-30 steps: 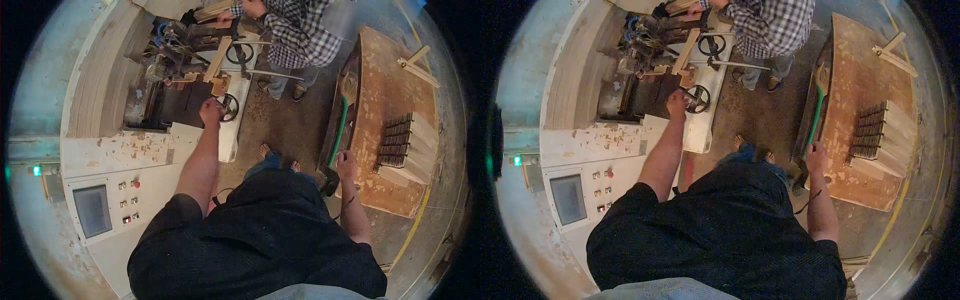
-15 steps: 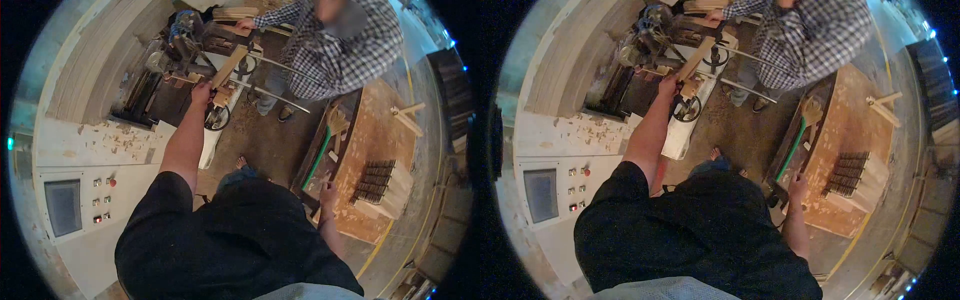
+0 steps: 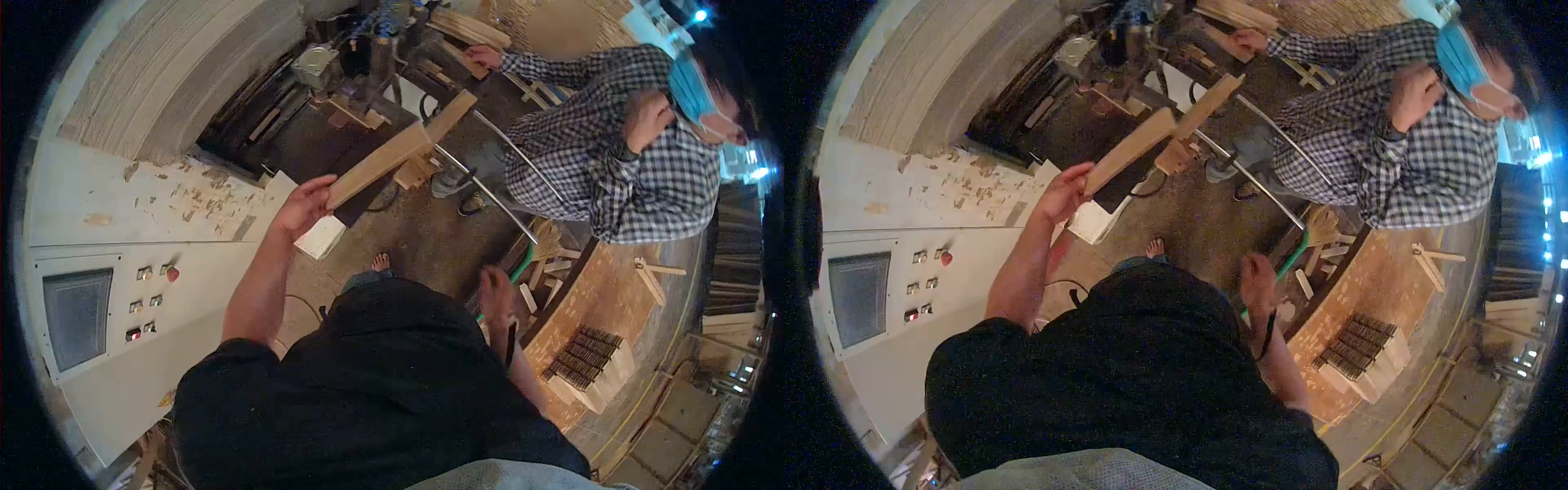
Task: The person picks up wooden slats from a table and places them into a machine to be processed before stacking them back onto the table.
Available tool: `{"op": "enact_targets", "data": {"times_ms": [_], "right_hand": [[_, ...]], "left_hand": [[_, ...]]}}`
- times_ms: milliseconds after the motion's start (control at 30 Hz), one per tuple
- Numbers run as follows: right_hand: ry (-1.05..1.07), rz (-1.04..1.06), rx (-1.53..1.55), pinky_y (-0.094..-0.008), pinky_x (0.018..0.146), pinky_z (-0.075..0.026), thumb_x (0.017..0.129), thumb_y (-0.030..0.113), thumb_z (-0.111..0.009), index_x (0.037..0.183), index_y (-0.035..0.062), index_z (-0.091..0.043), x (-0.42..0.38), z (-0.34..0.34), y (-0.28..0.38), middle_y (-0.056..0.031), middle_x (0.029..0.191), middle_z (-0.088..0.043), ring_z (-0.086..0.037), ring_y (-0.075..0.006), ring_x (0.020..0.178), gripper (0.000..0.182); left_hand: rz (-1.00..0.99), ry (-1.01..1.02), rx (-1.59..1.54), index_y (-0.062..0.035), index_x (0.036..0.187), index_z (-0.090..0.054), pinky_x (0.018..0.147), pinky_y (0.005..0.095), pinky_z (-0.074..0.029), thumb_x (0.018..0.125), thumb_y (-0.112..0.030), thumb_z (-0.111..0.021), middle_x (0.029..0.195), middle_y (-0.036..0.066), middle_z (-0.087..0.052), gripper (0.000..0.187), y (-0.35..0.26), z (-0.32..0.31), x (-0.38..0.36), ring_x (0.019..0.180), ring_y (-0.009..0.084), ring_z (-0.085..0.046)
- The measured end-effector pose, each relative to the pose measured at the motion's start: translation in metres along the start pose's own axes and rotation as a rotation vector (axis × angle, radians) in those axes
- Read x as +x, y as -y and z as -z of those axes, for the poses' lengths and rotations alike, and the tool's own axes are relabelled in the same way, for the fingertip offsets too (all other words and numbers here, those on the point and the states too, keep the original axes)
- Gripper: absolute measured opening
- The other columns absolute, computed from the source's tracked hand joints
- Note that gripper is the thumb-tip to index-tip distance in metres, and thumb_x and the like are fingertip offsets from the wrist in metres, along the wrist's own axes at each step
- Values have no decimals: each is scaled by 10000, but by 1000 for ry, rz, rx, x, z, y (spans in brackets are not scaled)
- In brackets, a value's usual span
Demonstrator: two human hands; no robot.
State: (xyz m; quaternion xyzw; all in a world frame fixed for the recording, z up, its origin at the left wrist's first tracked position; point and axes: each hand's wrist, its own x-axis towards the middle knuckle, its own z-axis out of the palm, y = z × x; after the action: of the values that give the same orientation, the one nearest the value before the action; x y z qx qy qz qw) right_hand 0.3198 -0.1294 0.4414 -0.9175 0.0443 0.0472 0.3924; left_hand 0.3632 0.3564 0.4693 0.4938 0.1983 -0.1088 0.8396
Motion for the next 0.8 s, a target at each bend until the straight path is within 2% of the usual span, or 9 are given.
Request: {"op": "enact_targets", "data": {"times_ms": [100, 167, 200, 267, 367, 433, 600, 667, 800], "right_hand": [[150, 295, 99, -368, 786, -536, 902, 204, -682, 1100, 16, -672, 81, -66, 79, -154, 935, -699, -689, -260, 853, 273], [339, 517, -71, -441, 886, -513, 912, 227, -643, 1186, 35, -622, 122, -84, 173, -185, 1066, -671, -651, -374, 1002, 336], [314, 693, -172, -499, 962, -497, 957, 354, -589, 1198, 24, -629, 152, -124, 179, -203, 1189, -640, -620, -424, 1104, 411], [347, 663, -266, -520, 983, -495, 966, 411, -565, 1262, -8, -591, 176, -152, 243, -217, 1283, -606, -599, -454, 1155, 513], [324, 612, -350, -520, 953, -513, 971, 433, -549, 1307, 5, -562, 218, -208, 278, -231, 1248, -627, -617, -433, 1144, 544], [361, 272, -441, -541, 947, -501, 943, 412, -595, 1299, 38, -547, 226, -217, 296, -240, 1204, -644, -624, -427, 1123, 519], [306, 253, -450, -524, 932, -515, 934, 402, -609, 1187, 60, -624, 220, -221, 288, -216, 1164, -666, -651, -401, 1083, 426], [126, 600, -554, -503, 943, -518, 950, 371, -599, 1211, 72, -619, 222, -226, 271, -203, 1281, -598, -607, -378, 1160, 398], [70, 746, -567, -486, 996, -483, 923, 347, -621, 1210, 49, -614, 223, -228, 265, -205, 1314, -554, -564, -393, 1191, 414]], "left_hand": [[-1, 163, -73, -95, 1361, -572, 805, 351, -540, 900, -106, -711, 1156, 59, -652, 482, 12, 37, -30, 938, 168, -632], [12, 237, -84, -104, 1359, -566, 826, 359, -541, 895, -108, -719, 1160, 52, -647, 488, 26, 44, -48, 969, 172, -632], [-1, 206, -146, -105, 1314, -580, 823, 363, -546, 889, -103, -724, 1118, 48, -654, 449, 32, 35, -58, 950, 179, -643], [11, 76, -183, -106, 1149, -585, 812, 391, -571, 880, -78, -725, 1015, 45, -664, 304, 31, 11, -77, 917, 209, -674], [-47, -50, -255, -99, 1113, -547, 806, 421, -591, 892, -45, -701, 1006, 76, -668, 275, 57, 0, -88, 895, 234, -687], [-43, -131, -292, -87, 1124, -515, 801, 426, -604, 901, -12, -676, 1003, 106, -667, 285, 60, -5, -92, 882, 256, -697], [-86, -530, -117, -27, 1157, -485, 757, 393, -615, 930, -9, -633, 976, 142, -664, 272, 27, -30, -71, 850, 253, -708], [-79, -555, -167, -21, 1185, -476, 755, 389, -616, 927, -8, -628, 998, 154, -659, 299, 9, -36, -49, 851, 262, -707], [-138, -592, -206, -1, 1245, -451, 720, 371, -621, 930, -10, -620, 1041, 198, -665, 358, -3, -28, 12, 830, 271, -711]]}}
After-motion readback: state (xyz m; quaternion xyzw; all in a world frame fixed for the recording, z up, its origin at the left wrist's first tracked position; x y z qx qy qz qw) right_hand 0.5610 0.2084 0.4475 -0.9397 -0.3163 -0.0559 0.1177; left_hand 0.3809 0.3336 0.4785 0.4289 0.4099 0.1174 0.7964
